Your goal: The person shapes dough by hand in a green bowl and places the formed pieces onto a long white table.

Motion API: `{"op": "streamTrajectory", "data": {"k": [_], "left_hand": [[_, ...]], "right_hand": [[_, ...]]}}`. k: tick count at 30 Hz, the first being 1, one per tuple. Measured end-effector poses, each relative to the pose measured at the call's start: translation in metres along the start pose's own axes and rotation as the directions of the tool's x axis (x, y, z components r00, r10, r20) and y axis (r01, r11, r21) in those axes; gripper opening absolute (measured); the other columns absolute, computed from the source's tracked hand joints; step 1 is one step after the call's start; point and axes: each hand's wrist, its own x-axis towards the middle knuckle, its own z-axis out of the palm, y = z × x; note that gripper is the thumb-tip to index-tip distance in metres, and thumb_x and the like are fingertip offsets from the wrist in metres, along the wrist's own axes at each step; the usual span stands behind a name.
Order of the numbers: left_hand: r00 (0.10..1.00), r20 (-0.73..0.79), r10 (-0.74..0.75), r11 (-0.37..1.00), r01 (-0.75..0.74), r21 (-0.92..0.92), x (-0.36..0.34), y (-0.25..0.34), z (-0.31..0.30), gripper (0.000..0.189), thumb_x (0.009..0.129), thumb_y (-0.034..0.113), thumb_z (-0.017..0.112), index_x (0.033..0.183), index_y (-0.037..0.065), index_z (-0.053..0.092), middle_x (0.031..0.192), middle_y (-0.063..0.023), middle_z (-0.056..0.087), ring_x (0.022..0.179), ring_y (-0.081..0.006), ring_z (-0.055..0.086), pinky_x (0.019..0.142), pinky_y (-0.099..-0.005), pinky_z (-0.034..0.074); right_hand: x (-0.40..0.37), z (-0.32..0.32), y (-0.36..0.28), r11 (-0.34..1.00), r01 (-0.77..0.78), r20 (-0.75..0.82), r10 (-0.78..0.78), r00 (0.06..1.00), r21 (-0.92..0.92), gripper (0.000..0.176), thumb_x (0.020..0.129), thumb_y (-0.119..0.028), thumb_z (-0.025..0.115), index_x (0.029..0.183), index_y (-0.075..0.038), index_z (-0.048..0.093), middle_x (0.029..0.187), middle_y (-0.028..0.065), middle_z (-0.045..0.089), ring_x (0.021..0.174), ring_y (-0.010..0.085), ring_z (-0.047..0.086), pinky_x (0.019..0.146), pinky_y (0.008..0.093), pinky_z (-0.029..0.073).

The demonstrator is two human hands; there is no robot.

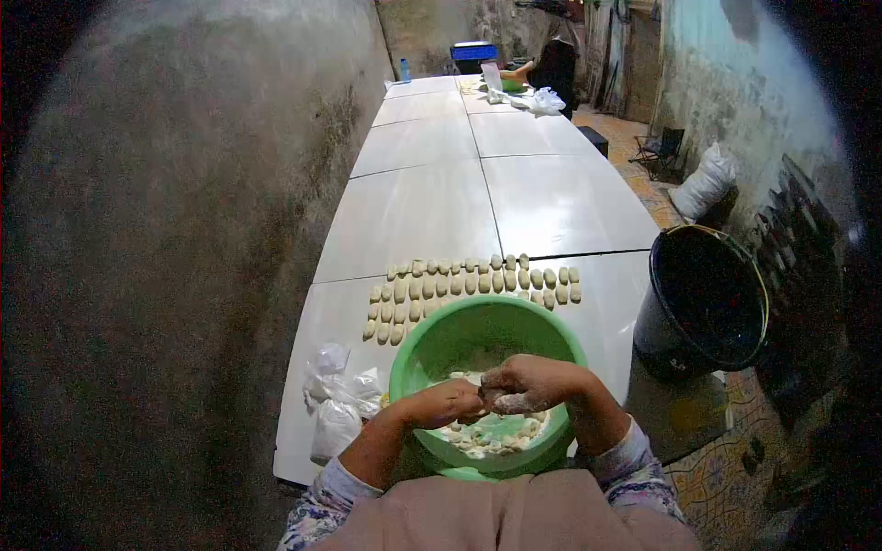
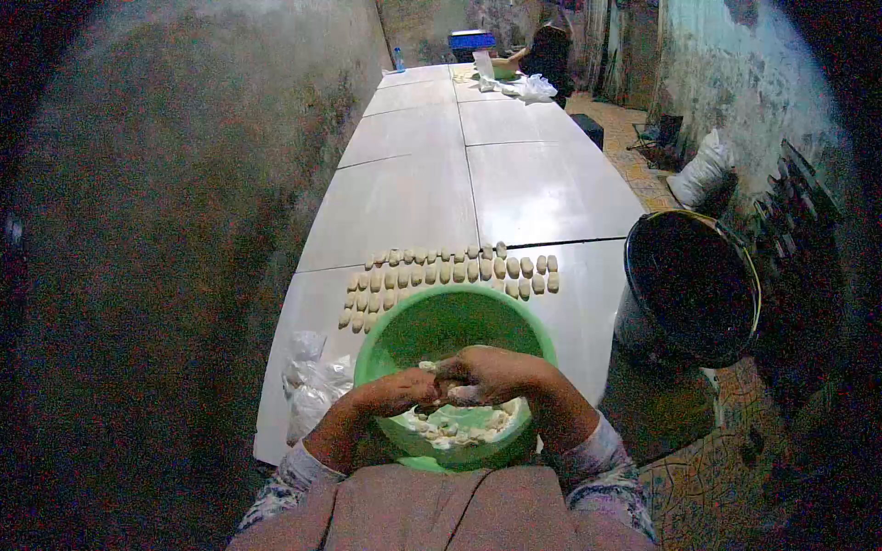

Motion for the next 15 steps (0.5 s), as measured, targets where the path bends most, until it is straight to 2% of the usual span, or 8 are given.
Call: {"op": "streamTrajectory", "data": {"k": [1, 2, 4, 8, 10, 14, 15], "left_hand": [[0.999, -0.011, 0.037, 0.996, -0.036, 0.077, 0.001, 0.000, 0.000, 0.044, 0.094, 0.037, 0.037, 0.067, 0.003, 0.042, 0.058, -0.0045, 0.041, 0.054, -0.0160, 0.037, 0.052, -0.0327, 0.034], [0.999, -0.011, 0.036, 0.996, -0.035, 0.078, 0.001, 0.000, 0.000, 0.044, 0.094, 0.037, 0.037, 0.067, 0.003, 0.042, 0.058, -0.0045, 0.041, 0.054, -0.0160, 0.037, 0.052, -0.0327, 0.034], [0.999, 0.038, -0.025, 0.996, 0.028, -0.085, 0.000, 0.001, 0.001, 0.044, 0.095, 0.037, 0.036, 0.068, 0.002, 0.042, 0.057, -0.0047, 0.041, 0.052, -0.0161, 0.037, 0.050, -0.0321, 0.034], [0.999, 0.019, -0.046, 0.998, 0.045, 0.053, 0.000, 0.007, 0.002, 0.044, 0.095, 0.036, 0.037, 0.069, 0.002, 0.044, 0.058, -0.0042, 0.043, 0.053, -0.0150, 0.038, 0.050, -0.0318, 0.034], [0.999, 0.018, -0.039, 0.999, 0.039, 0.018, 0.000, 0.000, 0.002, 0.041, 0.094, 0.034, 0.039, 0.070, 0.001, 0.046, 0.059, -0.0038, 0.043, 0.053, -0.0145, 0.038, 0.050, -0.0319, 0.036], [0.999, 0.007, -0.050, 0.996, 0.050, 0.075, -0.001, 0.007, -0.001, 0.039, 0.093, 0.033, 0.040, 0.071, 0.002, 0.049, 0.060, -0.0023, 0.043, 0.054, -0.0129, 0.038, 0.051, -0.0302, 0.036], [0.998, -0.023, -0.057, 0.998, 0.057, 0.014, -0.001, 0.003, -0.001, 0.039, 0.093, 0.033, 0.040, 0.073, 0.001, 0.050, 0.060, -0.0019, 0.043, 0.055, -0.0127, 0.039, 0.051, -0.0296, 0.036]], "right_hand": [[0.000, -0.001, 0.000, 1.000, -0.025, 0.022, 0.024, 0.999, 0.009, 0.029, 0.082, -0.027, 0.058, 0.095, -0.002, 0.060, 0.078, 0.0143, 0.062, 0.066, 0.0274, 0.059, 0.062, 0.0377, 0.045], [-0.001, -0.002, -0.003, 1.000, -0.023, 0.021, 0.023, 1.000, 0.010, 0.029, 0.082, -0.027, 0.058, 0.095, -0.002, 0.060, 0.078, 0.0143, 0.062, 0.066, 0.0274, 0.059, 0.062, 0.0377, 0.045], [-0.002, -0.004, -0.008, 0.991, -0.130, 0.079, 0.130, 0.988, -0.011, 0.028, 0.081, -0.025, 0.057, 0.096, -0.001, 0.059, 0.078, 0.0134, 0.063, 0.064, 0.0229, 0.057, 0.062, 0.0370, 0.045], [-0.004, 0.000, -0.001, 0.998, -0.047, 0.048, 0.044, 0.998, 0.051, 0.028, 0.081, -0.025, 0.058, 0.094, 0.000, 0.059, 0.075, 0.0139, 0.062, 0.062, 0.0215, 0.055, 0.060, 0.0361, 0.044], [-0.004, -0.001, -0.003, 0.989, -0.150, 0.100, 0.150, 0.984, -0.005, 0.028, 0.081, -0.024, 0.058, 0.093, 0.000, 0.059, 0.073, 0.0143, 0.061, 0.061, 0.0219, 0.054, 0.059, 0.0358, 0.044], [-0.004, -0.003, -0.003, 0.988, -0.153, 0.145, 0.151, 0.978, 0.000, 0.028, 0.081, -0.024, 0.059, 0.093, 0.001, 0.059, 0.072, 0.0143, 0.060, 0.060, 0.0221, 0.054, 0.058, 0.0359, 0.044], [-0.005, -0.003, -0.002, 0.986, -0.164, 0.143, 0.165, 0.976, -0.022, 0.028, 0.080, -0.024, 0.059, 0.092, 0.002, 0.059, 0.070, 0.0131, 0.060, 0.058, 0.0219, 0.054, 0.057, 0.0357, 0.043]]}}
